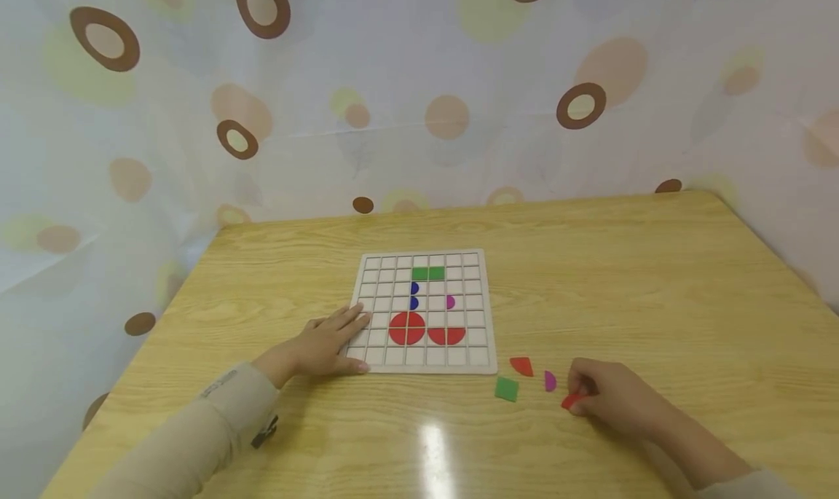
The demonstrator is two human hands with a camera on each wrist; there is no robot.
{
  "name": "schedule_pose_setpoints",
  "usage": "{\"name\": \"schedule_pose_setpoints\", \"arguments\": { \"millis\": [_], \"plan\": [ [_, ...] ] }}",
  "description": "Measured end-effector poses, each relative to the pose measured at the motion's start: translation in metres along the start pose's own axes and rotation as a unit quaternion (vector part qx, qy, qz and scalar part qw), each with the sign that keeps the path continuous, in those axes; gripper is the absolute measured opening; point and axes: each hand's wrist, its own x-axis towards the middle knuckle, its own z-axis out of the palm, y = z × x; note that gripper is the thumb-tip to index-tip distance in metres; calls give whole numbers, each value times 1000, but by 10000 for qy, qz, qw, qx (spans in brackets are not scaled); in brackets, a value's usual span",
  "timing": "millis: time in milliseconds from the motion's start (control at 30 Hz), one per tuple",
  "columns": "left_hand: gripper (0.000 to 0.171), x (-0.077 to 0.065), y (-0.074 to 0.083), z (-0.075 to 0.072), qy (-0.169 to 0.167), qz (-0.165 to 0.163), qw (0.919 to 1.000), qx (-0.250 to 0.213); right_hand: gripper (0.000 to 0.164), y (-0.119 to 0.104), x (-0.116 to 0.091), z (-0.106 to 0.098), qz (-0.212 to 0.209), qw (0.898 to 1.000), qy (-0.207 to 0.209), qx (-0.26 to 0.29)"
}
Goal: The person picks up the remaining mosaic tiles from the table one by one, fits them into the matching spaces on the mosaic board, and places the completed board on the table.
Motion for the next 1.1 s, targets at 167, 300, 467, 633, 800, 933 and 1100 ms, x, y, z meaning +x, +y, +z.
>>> {"name": "schedule_pose_setpoints", "arguments": {
  "millis": [167, 300, 467, 633, 800, 933, 1100],
  "plan": [
    [83, -1, 2, -1, 7, 48, 10000, -27, 16, 0, -3, -2, -8, 9999, 157, 61],
    [83, -2, 2, -2, -2, 28, 10000, 1, 13, -2, -5, -3, 47, 9991, 410, -20],
    [83, -1, 1, -3, 3, 28, 10000, 37, 12, -7, -4, -2, 175, 9964, 827, -41],
    [84, -1, 1, -3, -9, 26, 10000, -8, 11, -11, -2, -3, 211, 9938, 1090, 12],
    [84, -1, 0, -1, 11, 40, 10000, -8, 9, -13, 0, -4, 281, 9942, 1031, 120],
    [83, -2, 0, -1, 66, 74, 9999, -31, 9, -16, 4, -5, 297, 9943, 990, 253],
    [84, -2, 2, -2, 66, 100, 9999, -46, 10, -22, 10, -7, 309, 9937, 1031, 300]
  ]
}}
